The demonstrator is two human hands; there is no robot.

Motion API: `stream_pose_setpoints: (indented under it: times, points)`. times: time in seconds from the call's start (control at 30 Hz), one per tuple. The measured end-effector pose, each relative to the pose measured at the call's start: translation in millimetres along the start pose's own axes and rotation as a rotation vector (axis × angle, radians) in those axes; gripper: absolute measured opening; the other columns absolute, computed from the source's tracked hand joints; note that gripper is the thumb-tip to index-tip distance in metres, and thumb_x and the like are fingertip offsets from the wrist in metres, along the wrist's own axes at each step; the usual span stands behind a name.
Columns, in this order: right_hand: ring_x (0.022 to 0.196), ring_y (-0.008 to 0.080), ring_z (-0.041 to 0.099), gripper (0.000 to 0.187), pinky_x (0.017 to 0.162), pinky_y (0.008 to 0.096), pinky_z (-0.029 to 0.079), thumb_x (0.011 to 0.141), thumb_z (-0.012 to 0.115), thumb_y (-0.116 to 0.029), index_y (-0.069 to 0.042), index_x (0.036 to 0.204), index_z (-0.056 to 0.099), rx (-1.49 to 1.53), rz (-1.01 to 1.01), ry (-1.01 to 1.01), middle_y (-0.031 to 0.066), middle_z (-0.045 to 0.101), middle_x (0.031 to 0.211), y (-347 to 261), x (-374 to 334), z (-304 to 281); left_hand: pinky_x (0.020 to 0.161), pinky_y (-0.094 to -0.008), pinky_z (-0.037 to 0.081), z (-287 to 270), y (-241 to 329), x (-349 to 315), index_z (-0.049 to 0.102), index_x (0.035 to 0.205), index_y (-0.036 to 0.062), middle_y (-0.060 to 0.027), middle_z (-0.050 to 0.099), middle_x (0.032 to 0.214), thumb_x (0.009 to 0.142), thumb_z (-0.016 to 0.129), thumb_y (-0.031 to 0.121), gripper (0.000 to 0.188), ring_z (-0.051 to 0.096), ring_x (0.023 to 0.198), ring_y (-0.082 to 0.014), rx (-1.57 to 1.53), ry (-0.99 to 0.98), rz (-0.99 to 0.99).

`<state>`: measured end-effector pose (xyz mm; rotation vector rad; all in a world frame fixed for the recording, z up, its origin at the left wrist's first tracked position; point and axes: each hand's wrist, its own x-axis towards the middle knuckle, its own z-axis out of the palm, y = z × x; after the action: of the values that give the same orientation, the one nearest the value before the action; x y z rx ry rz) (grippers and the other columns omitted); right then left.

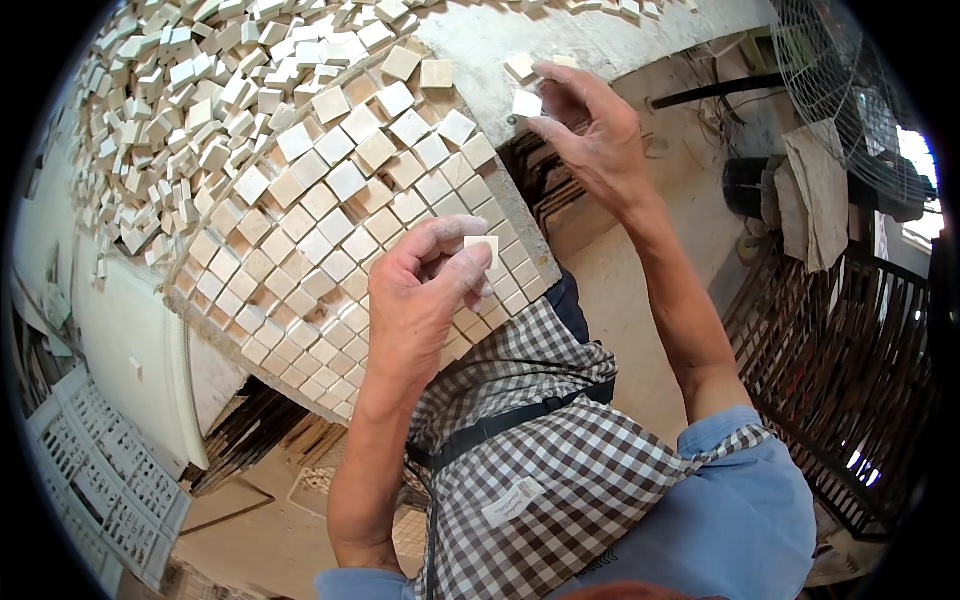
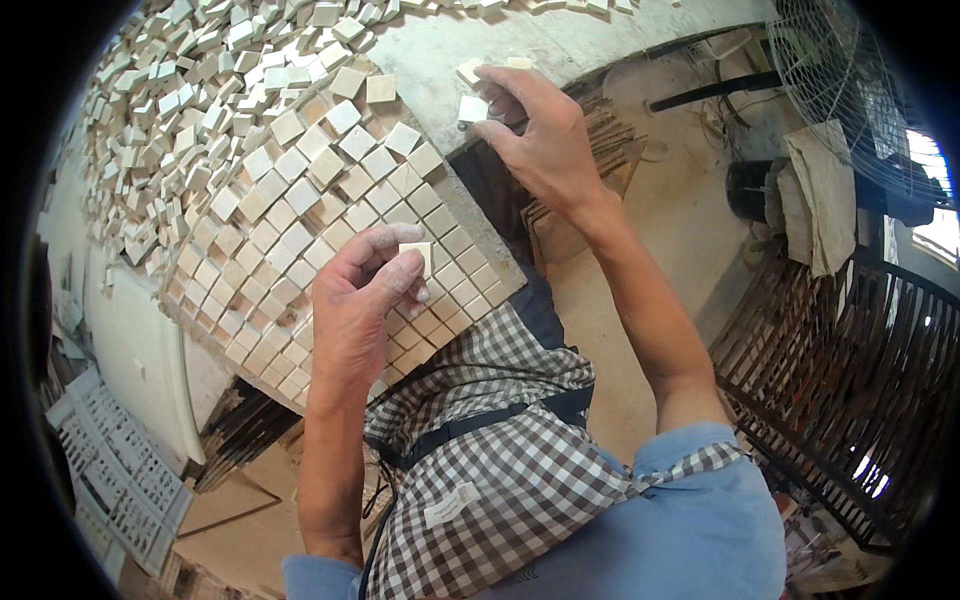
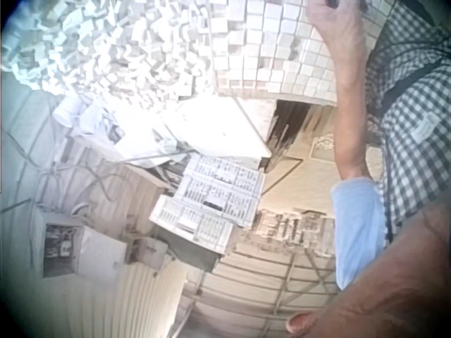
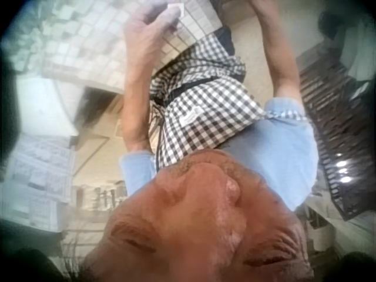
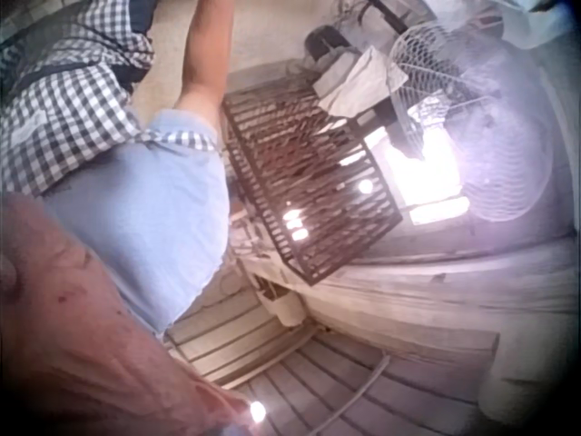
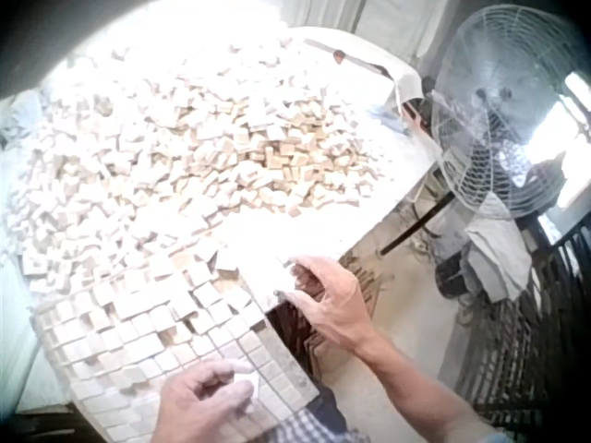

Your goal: The person places small, white, cube-shaped wooden blocks into a grid-like structure. They pick up blocks from a pile and fit them into the grid one by one, occasionally adjusting their position to ensure a snug fit.

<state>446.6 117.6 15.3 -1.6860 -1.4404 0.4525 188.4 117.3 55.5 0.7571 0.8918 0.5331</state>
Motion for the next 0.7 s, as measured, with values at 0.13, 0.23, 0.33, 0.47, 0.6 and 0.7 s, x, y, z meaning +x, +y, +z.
stream_pose_setpoints:
  times: [0.13,0.23,0.33,0.47,0.6,0.7]
  points:
    - [0.091,0.0130,0.068,0.047,0.084,0.0281,0.058,0.088,0.082,0.001,-0.004,0.133,0.071,-0.101,-0.110,-0.013,0.0046,0.072,0.108,12.5,4.2,7.6,0.064,-0.0268,0.050,2.0,-1.2,-0.1,0.071,0.121,-0.0038,-0.0047,0.069,0.090,0.100,0.072,0.006,0.023,0.065,0.075,-0.0134,0.005,0.028,-0.004]
    - [0.089,0.0119,0.067,0.035,0.081,0.0269,0.057,0.090,0.079,0.000,-0.002,0.125,0.074,-0.106,-0.060,0.073,0.0042,0.072,0.107,3.0,2.5,0.6,0.064,-0.0269,0.050,2.9,-0.8,-1.6,0.070,0.121,-0.0046,-0.0052,0.069,0.090,0.100,0.072,0.006,0.023,0.065,0.075,-0.0137,0.007,0.040,0.000]
    - [0.082,0.0180,0.069,0.029,0.076,0.0317,0.056,0.088,0.079,-0.003,-0.002,0.116,0.076,-0.072,-0.019,0.255,0.0107,0.072,0.104,18.4,1.4,-13.4,0.065,-0.0271,0.050,3.2,-0.8,-3.6,0.070,0.120,-0.0052,-0.0055,0.069,0.090,0.100,0.071,0.005,0.023,0.065,0.075,-0.0139,0.014,0.038,0.003]
    - [0.081,0.0174,0.067,0.032,0.076,0.0309,0.056,0.088,0.081,-0.008,-0.003,0.119,0.077,-0.155,0.071,0.233,0.0101,0.072,0.103,45.3,3.0,-37.2,0.065,-0.0272,0.050,4.1,-0.8,-4.1,0.070,0.120,-0.0052,-0.0054,0.068,0.089,0.100,0.071,0.004,0.022,0.065,0.076,-0.0139,0.014,0.035,-0.007]
    - [0.082,0.0166,0.065,0.034,0.077,0.0297,0.055,0.090,0.080,-0.010,-0.004,0.123,0.076,-0.209,0.044,0.152,0.0082,0.069,0.101,37.1,10.9,-39.9,0.065,-0.0270,0.050,6.4,-3.4,-2.6,0.070,0.120,-0.0046,-0.0054,0.069,0.090,0.100,0.071,0.004,0.022,0.065,0.076,-0.0136,0.011,0.031,-0.027]
    - [0.082,0.0134,0.060,0.035,0.078,0.0275,0.052,0.093,0.080,-0.012,-0.003,0.127,0.074,-0.224,-0.020,0.088,0.0046,0.066,0.100,45.5,21.4,-35.3,0.066,-0.0268,0.050,9.2,-5.2,-3.1,0.070,0.120,-0.0041,-0.0053,0.069,0.091,0.099,0.071,0.003,0.022,0.065,0.076,-0.0132,0.020,0.027,-0.034]
